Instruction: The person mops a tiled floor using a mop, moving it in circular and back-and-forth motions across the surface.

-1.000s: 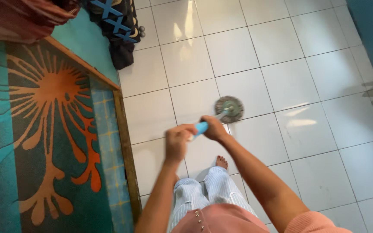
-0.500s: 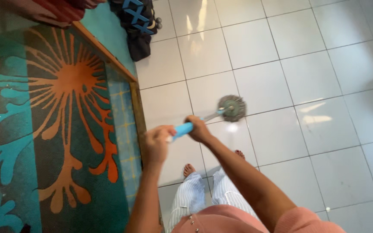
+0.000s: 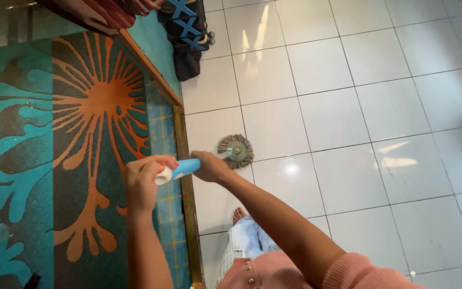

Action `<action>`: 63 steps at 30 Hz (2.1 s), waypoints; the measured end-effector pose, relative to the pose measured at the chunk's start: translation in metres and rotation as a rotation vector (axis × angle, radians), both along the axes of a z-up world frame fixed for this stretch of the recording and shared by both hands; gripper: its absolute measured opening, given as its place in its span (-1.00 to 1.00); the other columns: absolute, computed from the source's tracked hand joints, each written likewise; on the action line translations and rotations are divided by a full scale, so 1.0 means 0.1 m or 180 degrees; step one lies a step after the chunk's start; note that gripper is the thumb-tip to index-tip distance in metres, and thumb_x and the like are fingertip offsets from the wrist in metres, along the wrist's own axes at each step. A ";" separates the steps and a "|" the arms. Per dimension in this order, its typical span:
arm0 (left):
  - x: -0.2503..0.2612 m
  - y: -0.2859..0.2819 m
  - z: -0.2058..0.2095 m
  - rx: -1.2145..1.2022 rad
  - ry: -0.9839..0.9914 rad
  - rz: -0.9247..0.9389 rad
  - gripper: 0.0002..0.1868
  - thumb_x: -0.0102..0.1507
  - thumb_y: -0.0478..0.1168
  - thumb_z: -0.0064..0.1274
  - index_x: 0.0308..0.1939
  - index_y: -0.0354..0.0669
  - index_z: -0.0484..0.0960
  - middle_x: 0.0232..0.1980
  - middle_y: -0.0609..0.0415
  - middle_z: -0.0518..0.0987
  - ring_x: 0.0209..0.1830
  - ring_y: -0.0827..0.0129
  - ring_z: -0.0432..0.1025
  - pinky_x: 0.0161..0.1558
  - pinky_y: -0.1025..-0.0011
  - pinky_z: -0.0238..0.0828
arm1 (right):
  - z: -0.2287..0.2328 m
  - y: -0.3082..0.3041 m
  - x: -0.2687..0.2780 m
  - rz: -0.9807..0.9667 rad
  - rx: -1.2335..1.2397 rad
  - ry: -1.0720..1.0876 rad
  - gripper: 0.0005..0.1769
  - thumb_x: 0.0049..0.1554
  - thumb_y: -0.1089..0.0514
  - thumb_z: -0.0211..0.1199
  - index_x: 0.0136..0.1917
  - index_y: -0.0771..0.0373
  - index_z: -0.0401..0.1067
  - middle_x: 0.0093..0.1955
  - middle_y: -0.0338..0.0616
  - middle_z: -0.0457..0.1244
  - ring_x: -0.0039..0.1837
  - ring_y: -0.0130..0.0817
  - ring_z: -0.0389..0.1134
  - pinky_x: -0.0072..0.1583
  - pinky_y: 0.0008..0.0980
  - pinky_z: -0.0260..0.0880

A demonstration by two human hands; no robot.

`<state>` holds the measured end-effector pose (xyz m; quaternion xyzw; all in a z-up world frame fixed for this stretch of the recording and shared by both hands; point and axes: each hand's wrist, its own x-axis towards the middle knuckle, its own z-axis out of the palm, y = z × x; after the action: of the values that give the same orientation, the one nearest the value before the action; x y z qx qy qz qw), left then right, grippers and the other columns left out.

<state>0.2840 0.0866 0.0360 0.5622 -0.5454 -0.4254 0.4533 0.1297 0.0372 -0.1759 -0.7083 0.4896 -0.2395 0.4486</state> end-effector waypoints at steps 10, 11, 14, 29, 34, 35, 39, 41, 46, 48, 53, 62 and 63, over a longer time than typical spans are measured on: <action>-1.48 0.11 -1.63 0.0242 0.1099 -0.0330 -0.68 0.16 -0.26 -0.18 -0.46 -0.35 0.69 -0.29 -0.01 0.72 -0.36 0.39 0.51 -0.24 0.46 0.46 | -1.33 0.20 -2.08 -0.0498 -0.0651 0.0697 -0.77 -0.05 0.21 0.34 -0.09 0.22 0.41 -0.10 0.08 0.34 0.02 0.11 0.38 0.03 -0.07 0.38; -1.69 0.19 -1.79 0.0395 0.1229 -0.0337 -0.69 0.13 -0.29 -0.18 -0.43 -0.36 0.70 -0.27 -0.01 0.71 -0.34 0.40 0.48 -0.25 0.45 0.44 | -1.42 0.25 -2.31 -0.0499 -0.0697 0.0810 -0.72 -0.10 0.22 0.34 -0.08 0.22 0.41 -0.09 0.09 0.34 0.02 0.12 0.37 0.04 -0.07 0.37; -2.11 0.36 -2.09 0.0670 0.1045 -0.0337 -0.72 0.14 -0.31 -0.16 -0.40 -0.32 0.70 -0.26 0.02 0.70 -0.35 0.43 0.45 -0.25 0.47 0.41 | -1.62 0.36 -2.74 -0.0625 -0.0546 0.0911 -0.76 -0.07 0.22 0.35 -0.10 0.22 0.43 -0.11 0.08 0.33 0.01 0.11 0.36 0.05 -0.09 0.37; -0.95 0.04 -0.39 0.1286 -0.0732 0.0822 -0.70 0.21 -0.28 -0.11 -0.47 -0.22 0.73 -0.49 -0.12 0.58 -0.59 0.20 0.23 -0.47 0.24 0.15 | -0.89 -0.03 -0.83 -0.0370 -0.0984 -0.0638 -0.78 -0.05 0.24 0.38 -0.13 0.27 0.41 -0.16 0.11 0.33 -0.03 0.11 0.38 0.00 -0.11 0.39; -0.72 0.03 -0.02 0.0203 -0.0462 0.0652 -0.66 0.18 -0.30 -0.19 -0.49 -0.20 0.73 -0.47 -0.03 0.65 -0.58 0.35 0.38 -0.46 0.37 0.29 | -0.14 -0.16 -0.59 0.0239 -0.0406 -0.0291 -0.76 0.00 0.15 0.37 -0.09 0.25 0.41 -0.13 0.13 0.36 -0.01 0.15 0.41 0.00 -0.06 0.40; -0.70 0.01 -0.05 -0.0458 -0.0047 0.0340 -0.65 0.16 -0.29 -0.24 -0.47 -0.19 0.71 -0.40 0.03 0.69 -0.49 0.43 0.52 -0.36 0.44 0.46 | -0.08 -0.18 -0.61 0.0325 -0.0251 0.0021 -0.74 -0.01 0.12 0.37 -0.08 0.25 0.43 -0.12 0.14 0.37 0.01 0.17 0.41 -0.01 -0.03 0.40; -0.75 -0.15 -0.32 -0.0349 -0.0013 0.0131 -0.64 0.10 -0.26 -0.23 -0.43 -0.24 0.74 -0.38 0.02 0.70 -0.42 0.42 0.55 -0.30 0.43 0.49 | -0.11 -0.31 -0.91 0.0281 -0.0215 0.0211 -0.79 0.04 0.13 0.27 -0.05 0.22 0.45 -0.10 0.15 0.39 0.03 0.14 0.43 0.02 -0.03 0.42; -0.87 -0.26 -0.61 0.0397 -0.0213 0.0089 -0.58 0.14 -0.23 -0.24 -0.44 -0.34 0.77 -0.50 -0.10 0.63 -0.59 0.24 0.32 -0.50 0.27 0.19 | -0.23 -0.35 -1.17 0.0099 -0.0187 0.0312 -0.78 0.02 0.13 0.30 -0.05 0.21 0.45 -0.10 0.14 0.39 0.01 0.17 0.41 -0.01 -0.02 0.41; -1.62 -0.30 -1.77 -0.0034 0.0975 -0.0205 -0.63 0.16 -0.20 -0.20 -0.38 -0.32 0.72 -0.33 0.04 0.69 -0.35 0.44 0.49 -0.24 0.44 0.44 | -0.99 -0.39 -2.15 -0.0338 -0.0089 0.1019 -0.77 -0.03 0.15 0.31 -0.06 0.14 0.46 -0.02 0.03 0.37 0.08 0.11 0.39 0.04 -0.03 0.38; -1.98 -0.24 -2.16 0.0202 0.1230 -0.0277 -0.68 0.16 -0.24 -0.16 -0.34 -0.34 0.71 -0.28 0.05 0.68 -0.33 0.46 0.45 -0.23 0.45 0.40 | -1.32 -0.35 -2.51 -0.0568 -0.0346 0.1095 -0.75 -0.07 0.18 0.33 -0.06 0.13 0.46 0.02 0.01 0.34 0.11 0.08 0.37 0.09 -0.08 0.38; -2.13 -0.16 -2.41 0.0731 0.1299 -0.0395 -0.75 0.21 -0.35 -0.18 -0.32 -0.32 0.65 -0.19 0.09 0.63 -0.30 0.51 0.36 -0.24 0.50 0.33 | -1.76 -0.29 -2.64 -0.1154 -0.0464 0.1161 -0.79 -0.06 0.30 0.28 -0.12 0.12 0.48 0.01 -0.02 0.32 0.10 0.05 0.36 0.10 -0.12 0.38; -0.28 -0.72 -1.54 0.0564 0.0404 0.0217 -0.69 0.23 -0.27 -0.17 -0.40 -0.23 0.72 -0.31 0.11 0.67 -0.42 0.50 0.36 -0.34 0.51 0.28 | -1.67 -0.82 -0.59 -0.0697 -0.1326 -0.0259 -0.74 -0.12 0.38 0.29 -0.13 0.24 0.35 -0.13 0.07 0.25 -0.01 0.08 0.29 0.03 -0.11 0.31; -0.01 -0.76 -1.32 0.0633 0.0301 0.0324 -0.68 0.21 -0.27 -0.17 -0.41 -0.23 0.73 -0.31 0.07 0.69 -0.44 0.48 0.35 -0.36 0.49 0.26 | -1.57 -0.88 -0.25 -0.0648 -0.1305 -0.0440 -0.74 -0.12 0.37 0.30 -0.13 0.24 0.35 -0.15 0.06 0.26 -0.02 0.07 0.29 0.03 -0.11 0.31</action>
<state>0.2827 0.0104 -0.0955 0.6107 -0.4491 -0.4799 0.4415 0.1045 -0.0505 -0.3330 -0.7134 0.4678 -0.4258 0.3015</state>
